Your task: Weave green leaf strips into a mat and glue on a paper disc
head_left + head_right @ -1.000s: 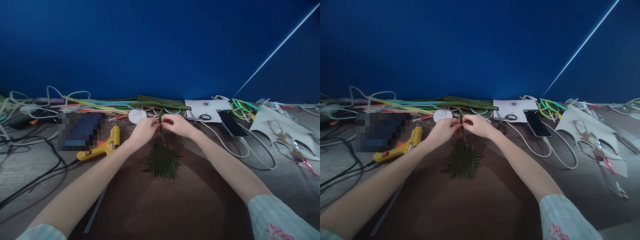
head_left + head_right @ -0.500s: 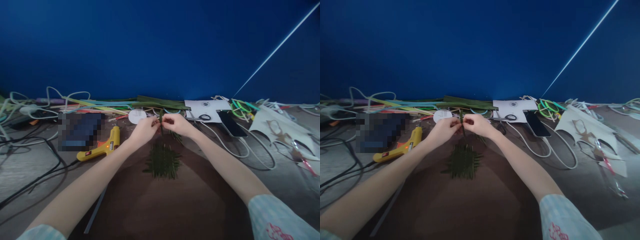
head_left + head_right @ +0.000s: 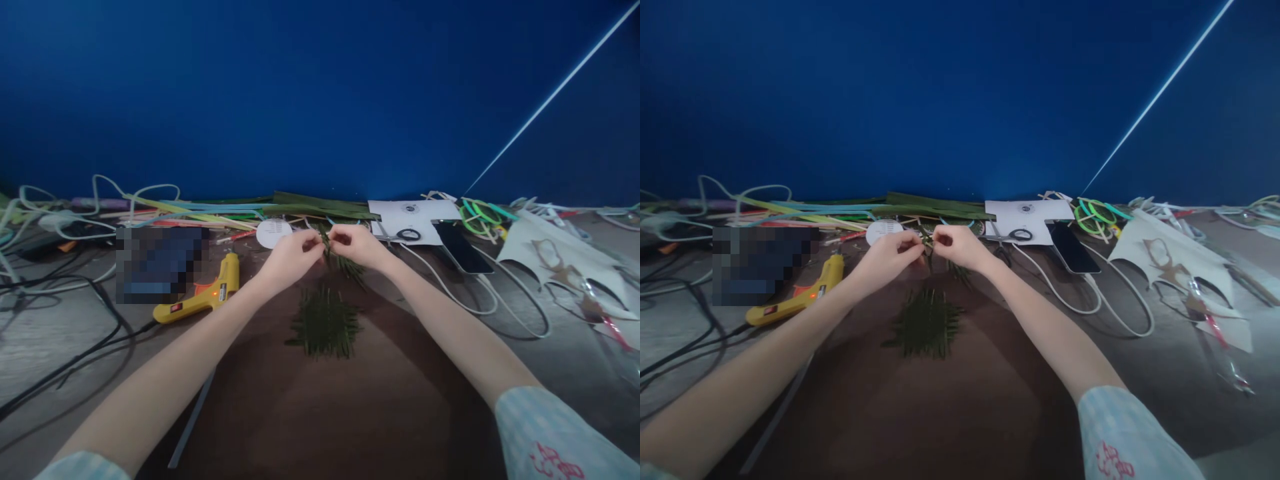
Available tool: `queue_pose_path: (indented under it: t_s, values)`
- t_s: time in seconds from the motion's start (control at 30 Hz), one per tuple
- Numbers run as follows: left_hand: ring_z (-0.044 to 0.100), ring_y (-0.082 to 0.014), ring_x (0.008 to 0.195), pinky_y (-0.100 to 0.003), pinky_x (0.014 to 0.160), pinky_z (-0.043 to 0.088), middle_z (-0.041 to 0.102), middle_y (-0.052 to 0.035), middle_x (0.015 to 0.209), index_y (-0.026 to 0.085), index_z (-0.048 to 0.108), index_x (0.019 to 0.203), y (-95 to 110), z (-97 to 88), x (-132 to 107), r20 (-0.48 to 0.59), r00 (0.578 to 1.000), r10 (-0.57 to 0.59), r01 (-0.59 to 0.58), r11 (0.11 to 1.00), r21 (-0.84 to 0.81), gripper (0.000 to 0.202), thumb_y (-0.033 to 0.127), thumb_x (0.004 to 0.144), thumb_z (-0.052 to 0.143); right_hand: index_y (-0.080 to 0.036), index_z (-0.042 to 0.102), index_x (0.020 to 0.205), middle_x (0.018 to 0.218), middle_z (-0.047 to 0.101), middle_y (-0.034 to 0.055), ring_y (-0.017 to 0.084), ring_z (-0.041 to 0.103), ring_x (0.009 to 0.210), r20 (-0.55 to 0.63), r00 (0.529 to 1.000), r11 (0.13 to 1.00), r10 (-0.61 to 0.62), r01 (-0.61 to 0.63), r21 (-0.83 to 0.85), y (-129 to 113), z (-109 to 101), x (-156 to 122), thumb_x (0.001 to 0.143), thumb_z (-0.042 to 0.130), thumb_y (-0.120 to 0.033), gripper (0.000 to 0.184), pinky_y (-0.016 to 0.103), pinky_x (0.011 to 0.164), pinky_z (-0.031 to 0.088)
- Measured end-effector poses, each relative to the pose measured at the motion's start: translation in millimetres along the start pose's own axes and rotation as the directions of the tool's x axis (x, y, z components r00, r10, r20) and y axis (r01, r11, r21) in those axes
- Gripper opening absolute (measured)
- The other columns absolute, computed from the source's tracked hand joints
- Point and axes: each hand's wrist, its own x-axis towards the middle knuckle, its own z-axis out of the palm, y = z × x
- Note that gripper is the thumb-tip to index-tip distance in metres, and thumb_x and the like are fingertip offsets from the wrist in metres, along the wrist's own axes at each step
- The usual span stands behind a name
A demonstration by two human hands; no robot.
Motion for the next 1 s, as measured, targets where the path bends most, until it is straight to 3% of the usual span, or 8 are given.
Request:
queue_pose_path:
  t_s: [0.17, 0.37, 0.47, 0.53, 0.7, 0.83, 1.0]
  values:
    - [0.052, -0.0096, 0.051, -0.023, 0.056, 0.043, 0.054, 0.0031, 0.055, 0.018, 0.046, 0.064, 2.7, -3.5, 1.5, -0.006, 1.0, -0.027, 0.024, 0.963, -0.27, 0.012, 0.021, 0.075, 0.046, -0.018, 0.049, 0.065, 0.062, 0.049, -0.0018, 0.011, 0.041, 0.058, 0.018, 0.996, 0.986, 0.087, -0.083, -0.145, 19.9, -11.3, 3.2, 0.07, 0.046, -0.024, 0.009, 0.024, 0.057, 0.031]
    - [0.045, -0.0073, 0.047, -0.02, 0.05, 0.041, 0.048, 0.0039, 0.052, 0.019, 0.043, 0.06, 8.2, -7.7, 4.8, -0.134, 0.985, -0.112, 0.054, 0.924, -0.379, 0.013, 0.02, 0.073, 0.043, -0.017, 0.051, 0.06, 0.057, 0.051, -0.0022, 0.01, 0.042, 0.054, 0.103, 0.986, 0.974, 0.129, -0.106, -0.201, 41.0, -16.1, 5.6, 0.066, 0.049, -0.021, 0.007, 0.024, 0.056, 0.031]
    - [0.045, -0.0081, 0.047, -0.021, 0.05, 0.041, 0.049, 0.0033, 0.053, 0.019, 0.045, 0.062, -0.9, -5.2, 8.0, -0.113, 0.985, -0.134, 0.087, 0.932, -0.351, 0.013, 0.024, 0.074, 0.045, -0.018, 0.052, 0.059, 0.056, 0.052, -0.0013, 0.011, 0.045, 0.055, 0.092, 0.985, 0.964, 0.148, -0.123, -0.237, 44.8, -16.9, 6.0, 0.066, 0.051, -0.021, 0.007, 0.025, 0.056, 0.032]
    - [0.047, -0.0095, 0.048, -0.022, 0.052, 0.041, 0.051, 0.0027, 0.054, 0.019, 0.046, 0.064, -9.5, -2.6, 9.9, -0.088, 0.988, -0.125, 0.1, 0.963, -0.25, 0.015, 0.027, 0.076, 0.044, -0.018, 0.052, 0.059, 0.058, 0.053, -0.0005, 0.012, 0.045, 0.055, 0.057, 0.986, 0.957, 0.154, -0.135, -0.257, 44.2, -18.3, 5.9, 0.067, 0.053, -0.023, 0.009, 0.025, 0.056, 0.031]
    - [0.049, -0.0118, 0.052, -0.025, 0.056, 0.039, 0.056, 0.0009, 0.056, 0.017, 0.052, 0.06, -23.2, 3.0, 11.2, -0.066, 0.992, -0.108, 0.102, 0.991, -0.085, 0.017, 0.026, 0.075, 0.049, -0.018, 0.052, 0.064, 0.063, 0.056, 0.0013, 0.012, 0.046, 0.058, 0.0, 0.99, 0.955, 0.144, -0.139, -0.262, 27.2, -18.7, 3.6, 0.073, 0.054, -0.029, 0.013, 0.026, 0.057, 0.031]
    - [0.05, -0.0128, 0.054, -0.025, 0.056, 0.038, 0.058, 0.0, 0.057, 0.016, 0.056, 0.063, -22.1, 6.2, 9.4, -0.048, 0.991, -0.123, 0.12, 0.991, -0.052, 0.016, 0.025, 0.075, 0.05, -0.018, 0.056, 0.073, 0.069, 0.058, 0.0016, 0.012, 0.049, 0.062, 0.178, 0.98, 0.994, 0.09, -0.079, -0.071, 3.6, -8.5, 0.8, 0.078, 0.051, -0.036, 0.02, 0.026, 0.059, 0.034]
    - [0.053, -0.013, 0.057, -0.025, 0.059, 0.04, 0.061, -0.0011, 0.061, 0.016, 0.057, 0.063, -18.6, 7.5, 8.0, -0.028, 0.993, -0.116, 0.115, 0.992, -0.047, 0.017, 0.025, 0.075, 0.049, -0.017, 0.054, 0.069, 0.065, 0.057, 0.0006, 0.011, 0.048, 0.06, 0.218, 0.972, 0.994, 0.093, -0.078, -0.074, -4.9, -4.1, -0.1, 0.076, 0.051, -0.027, 0.012, 0.026, 0.059, 0.034]
